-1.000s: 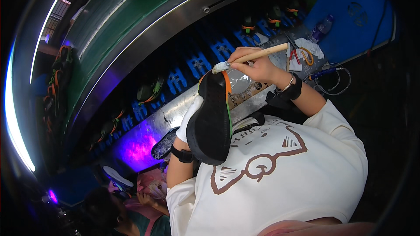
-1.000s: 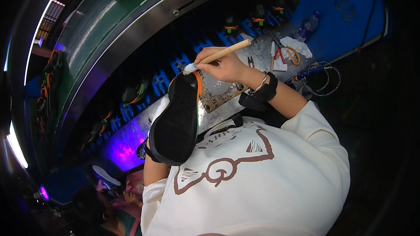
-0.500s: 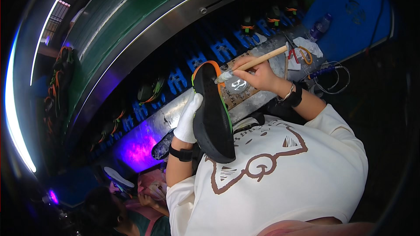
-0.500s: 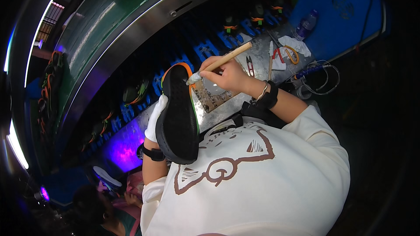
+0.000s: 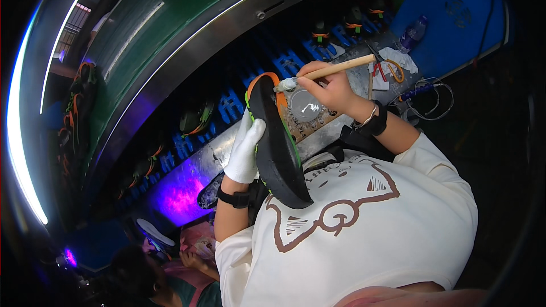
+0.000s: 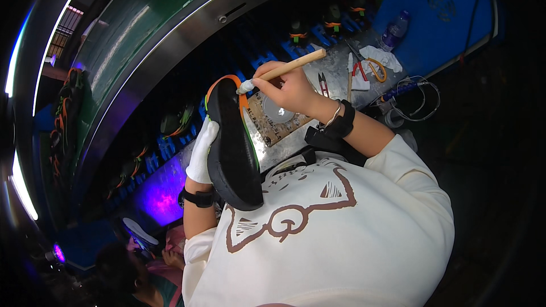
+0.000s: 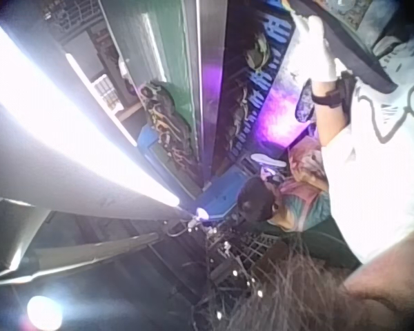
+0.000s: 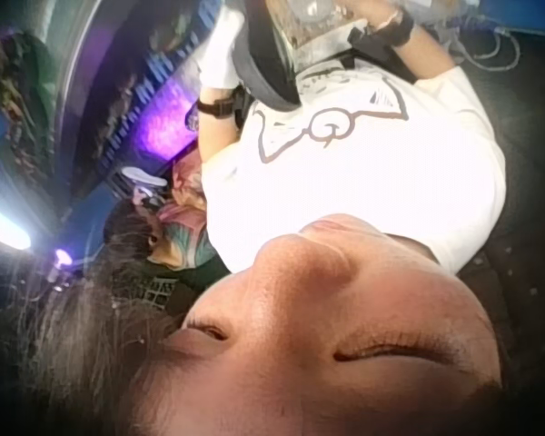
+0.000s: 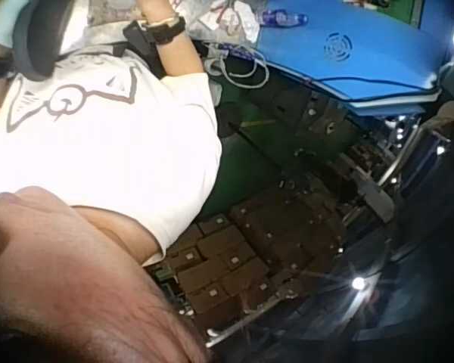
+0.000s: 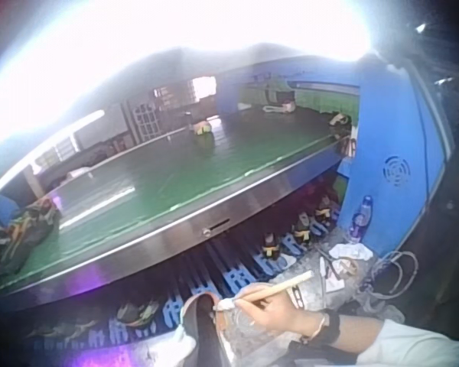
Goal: Applying glue or adhesive to the outsoles of athletic shoes with a brush and placing them on a production line conveyor.
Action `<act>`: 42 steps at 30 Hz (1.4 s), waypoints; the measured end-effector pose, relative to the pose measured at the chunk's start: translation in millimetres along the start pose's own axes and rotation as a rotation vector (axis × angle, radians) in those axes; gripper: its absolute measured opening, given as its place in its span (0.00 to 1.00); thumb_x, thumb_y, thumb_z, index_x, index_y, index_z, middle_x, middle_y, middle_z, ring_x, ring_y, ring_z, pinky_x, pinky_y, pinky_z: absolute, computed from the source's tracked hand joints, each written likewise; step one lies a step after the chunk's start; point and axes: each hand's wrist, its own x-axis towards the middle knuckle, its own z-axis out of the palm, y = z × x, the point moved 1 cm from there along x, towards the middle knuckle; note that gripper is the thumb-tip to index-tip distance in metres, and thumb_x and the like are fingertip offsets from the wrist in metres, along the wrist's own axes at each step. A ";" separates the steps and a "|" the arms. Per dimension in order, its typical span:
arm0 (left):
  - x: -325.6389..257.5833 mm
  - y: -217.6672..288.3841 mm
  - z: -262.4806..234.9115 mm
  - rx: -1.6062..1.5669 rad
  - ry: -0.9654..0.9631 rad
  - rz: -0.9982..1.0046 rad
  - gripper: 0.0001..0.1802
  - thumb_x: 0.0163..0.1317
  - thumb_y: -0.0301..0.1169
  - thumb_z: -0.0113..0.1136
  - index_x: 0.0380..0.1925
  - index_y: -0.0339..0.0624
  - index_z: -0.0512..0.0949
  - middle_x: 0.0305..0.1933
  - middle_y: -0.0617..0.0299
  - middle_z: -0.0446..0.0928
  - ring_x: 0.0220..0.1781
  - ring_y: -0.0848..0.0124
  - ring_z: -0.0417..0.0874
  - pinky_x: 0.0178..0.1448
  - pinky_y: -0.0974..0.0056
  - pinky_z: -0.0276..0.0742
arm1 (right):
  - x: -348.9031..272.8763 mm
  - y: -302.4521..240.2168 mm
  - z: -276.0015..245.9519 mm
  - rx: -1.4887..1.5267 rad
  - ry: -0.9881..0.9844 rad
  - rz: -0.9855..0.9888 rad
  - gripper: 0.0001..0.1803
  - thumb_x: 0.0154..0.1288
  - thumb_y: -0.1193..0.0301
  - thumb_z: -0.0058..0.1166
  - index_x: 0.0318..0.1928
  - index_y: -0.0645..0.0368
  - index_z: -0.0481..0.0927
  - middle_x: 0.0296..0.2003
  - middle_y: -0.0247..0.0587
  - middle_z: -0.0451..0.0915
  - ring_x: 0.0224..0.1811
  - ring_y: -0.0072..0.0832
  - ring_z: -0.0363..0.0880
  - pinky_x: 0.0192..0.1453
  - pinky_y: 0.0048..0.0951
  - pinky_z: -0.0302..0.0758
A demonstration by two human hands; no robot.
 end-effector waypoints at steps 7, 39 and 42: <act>3.4 6.3 -3.0 0.152 0.042 0.078 0.39 0.56 0.46 0.50 0.62 0.39 0.49 0.54 0.59 0.64 0.53 0.71 0.67 0.55 0.68 0.63 | -16.7 -13.7 15.7 -0.219 -0.082 -0.210 0.02 0.51 0.77 0.55 0.27 0.63 0.76 0.23 0.37 0.75 0.20 0.21 0.71 0.24 0.19 0.66; -7.5 28.4 -5.9 0.158 0.054 0.181 0.30 0.58 0.42 0.50 0.56 0.38 0.57 0.46 0.60 0.69 0.44 0.75 0.73 0.46 0.72 0.71 | 19.3 -7.6 8.1 0.129 -0.001 -0.099 0.05 0.55 0.76 0.52 0.33 0.63 0.76 0.23 0.30 0.72 0.23 0.13 0.67 0.26 0.15 0.63; -6.6 28.7 -7.0 0.160 0.061 0.192 0.30 0.58 0.42 0.49 0.56 0.38 0.57 0.46 0.60 0.69 0.44 0.75 0.73 0.46 0.72 0.71 | 14.8 -7.6 10.2 0.018 -0.039 -0.134 0.04 0.55 0.77 0.52 0.33 0.63 0.76 0.24 0.30 0.72 0.24 0.13 0.67 0.26 0.15 0.63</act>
